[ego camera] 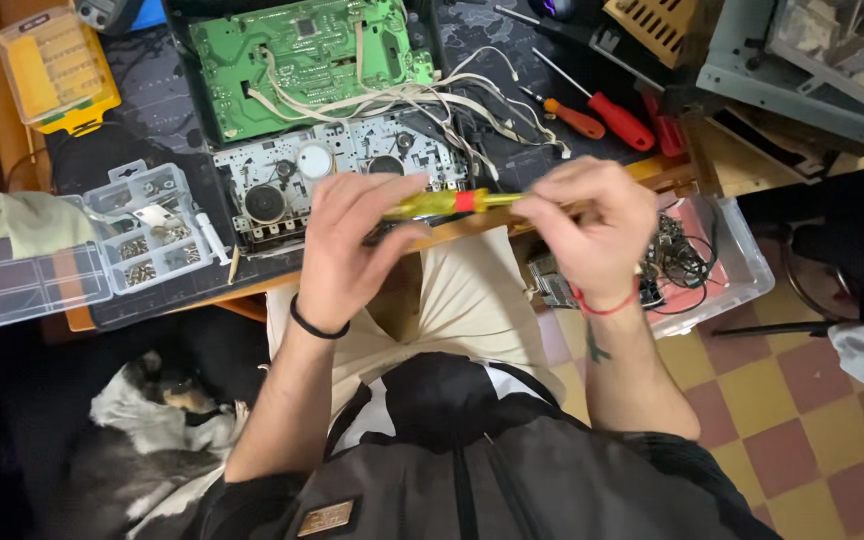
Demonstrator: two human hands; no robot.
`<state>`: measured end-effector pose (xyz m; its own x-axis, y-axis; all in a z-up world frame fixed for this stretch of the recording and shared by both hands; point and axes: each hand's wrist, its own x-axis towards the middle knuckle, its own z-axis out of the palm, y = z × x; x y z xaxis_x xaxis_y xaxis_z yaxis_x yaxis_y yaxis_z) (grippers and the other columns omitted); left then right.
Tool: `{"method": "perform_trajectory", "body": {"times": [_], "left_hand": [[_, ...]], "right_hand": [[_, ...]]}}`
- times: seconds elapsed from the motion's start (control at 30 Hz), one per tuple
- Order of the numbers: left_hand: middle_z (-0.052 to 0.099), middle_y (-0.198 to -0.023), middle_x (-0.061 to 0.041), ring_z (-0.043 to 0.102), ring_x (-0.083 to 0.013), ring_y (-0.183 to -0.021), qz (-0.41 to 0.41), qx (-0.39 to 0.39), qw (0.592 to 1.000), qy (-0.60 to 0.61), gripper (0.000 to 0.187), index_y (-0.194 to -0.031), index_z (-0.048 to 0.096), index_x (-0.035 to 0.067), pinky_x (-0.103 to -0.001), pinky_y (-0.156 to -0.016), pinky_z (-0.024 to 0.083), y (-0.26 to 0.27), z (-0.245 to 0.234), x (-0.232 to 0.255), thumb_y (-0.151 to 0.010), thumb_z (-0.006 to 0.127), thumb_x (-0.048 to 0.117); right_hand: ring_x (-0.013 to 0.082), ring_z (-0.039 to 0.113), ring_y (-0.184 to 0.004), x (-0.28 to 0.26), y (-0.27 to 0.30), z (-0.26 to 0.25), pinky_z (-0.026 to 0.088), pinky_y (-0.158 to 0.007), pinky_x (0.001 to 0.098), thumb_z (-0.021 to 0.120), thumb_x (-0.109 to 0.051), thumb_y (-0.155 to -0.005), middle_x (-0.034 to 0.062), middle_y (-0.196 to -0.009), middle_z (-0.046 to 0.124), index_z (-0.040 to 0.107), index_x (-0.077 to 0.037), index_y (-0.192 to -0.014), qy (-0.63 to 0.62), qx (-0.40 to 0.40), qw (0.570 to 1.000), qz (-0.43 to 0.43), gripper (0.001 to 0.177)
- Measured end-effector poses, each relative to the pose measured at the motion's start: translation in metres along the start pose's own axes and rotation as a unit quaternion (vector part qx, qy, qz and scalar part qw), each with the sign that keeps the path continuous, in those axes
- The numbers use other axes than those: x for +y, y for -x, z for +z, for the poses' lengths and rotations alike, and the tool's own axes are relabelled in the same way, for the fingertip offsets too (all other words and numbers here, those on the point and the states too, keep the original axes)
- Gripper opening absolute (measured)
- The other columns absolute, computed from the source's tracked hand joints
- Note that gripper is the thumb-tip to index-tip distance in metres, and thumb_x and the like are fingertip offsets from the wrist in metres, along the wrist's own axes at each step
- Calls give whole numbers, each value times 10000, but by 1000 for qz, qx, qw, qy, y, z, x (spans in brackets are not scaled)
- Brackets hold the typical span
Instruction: The person uses a screwdriver to remove screws from the internal chassis of a disassembled electronic device. They then flip the device over, remove the front faceplate, and set it aside to reveal the internal mechanical components.
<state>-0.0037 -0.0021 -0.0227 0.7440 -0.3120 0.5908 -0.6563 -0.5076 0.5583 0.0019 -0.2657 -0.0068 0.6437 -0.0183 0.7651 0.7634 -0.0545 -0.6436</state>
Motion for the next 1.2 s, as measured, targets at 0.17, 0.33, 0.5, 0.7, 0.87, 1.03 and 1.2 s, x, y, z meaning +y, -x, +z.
{"method": "perform_trajectory", "body": {"times": [0.17, 0.33, 0.5, 0.7, 0.87, 1.03, 1.2], "left_hand": [[745, -1046, -104, 721, -297, -1002, -8, 94, 985, 147, 199, -1102, 750, 63, -415, -926, 568, -14, -27, 18, -911, 802, 84], [745, -1055, -118, 705, -280, -936, 13, 143, 977, 155, 341, -1128, 713, 3, -389, -871, 577, -24, -38, 23, -837, 891, 9], [730, -1181, -148, 737, -288, -1048, 39, 133, 970, 198, 446, -1305, 623, -14, -449, -981, 586, -32, -32, 32, -905, 821, -3], [669, -1252, -149, 649, -368, -1191, 39, 77, 995, -59, 393, -1278, 677, 16, -508, -1060, 460, -28, -34, 16, -918, 828, -36], [579, -1405, -127, 538, -349, -1337, -11, 12, 981, -192, 367, -1287, 669, 88, -541, -1181, 277, -12, -34, -2, -978, 847, 177], [524, -1521, -122, 467, -348, -1455, -83, -30, 967, -237, 444, -1349, 676, 175, -631, -1244, 151, -10, -33, -9, -1034, 719, 485], [542, -1483, -134, 547, -343, -1411, -77, -67, 965, -243, 590, -1442, 555, 142, -625, -1220, 242, -12, -33, -12, -1024, 666, 542]], "right_hand": [[317, 710, -714, 11, -4, 21, 554, -671, 382, 916, 51, -787, 162, -783, 744, 727, 21, -831, 34, -56, 998, -1, 196], [308, 705, -837, -5, -26, 44, 528, -795, 411, 829, -170, -943, 98, -885, 766, 810, -88, -1010, 192, -138, 970, -64, 107], [331, 659, -787, 18, -22, 57, 545, -721, 419, 717, -147, -1016, 147, -937, 681, 772, -30, -970, 174, -174, 967, -58, 138], [312, 666, -655, 48, -13, 41, 539, -634, 365, 848, -153, -954, 123, -743, 664, 783, -39, -933, 159, -87, 982, 43, 133], [177, 587, -623, 49, 1, 34, 482, -629, 295, 776, -103, -940, 62, -736, 641, 734, -34, -895, 139, -87, 977, 139, 93], [179, 586, -771, 57, 13, 39, 449, -772, 341, 692, -57, -984, 63, -858, 677, 669, -50, -902, 115, -104, 975, 159, 86], [215, 643, -889, 68, 24, 34, 504, -833, 334, 641, -100, -1007, 99, -955, 690, 658, -22, -1007, 95, -119, 966, 209, 80]]}}
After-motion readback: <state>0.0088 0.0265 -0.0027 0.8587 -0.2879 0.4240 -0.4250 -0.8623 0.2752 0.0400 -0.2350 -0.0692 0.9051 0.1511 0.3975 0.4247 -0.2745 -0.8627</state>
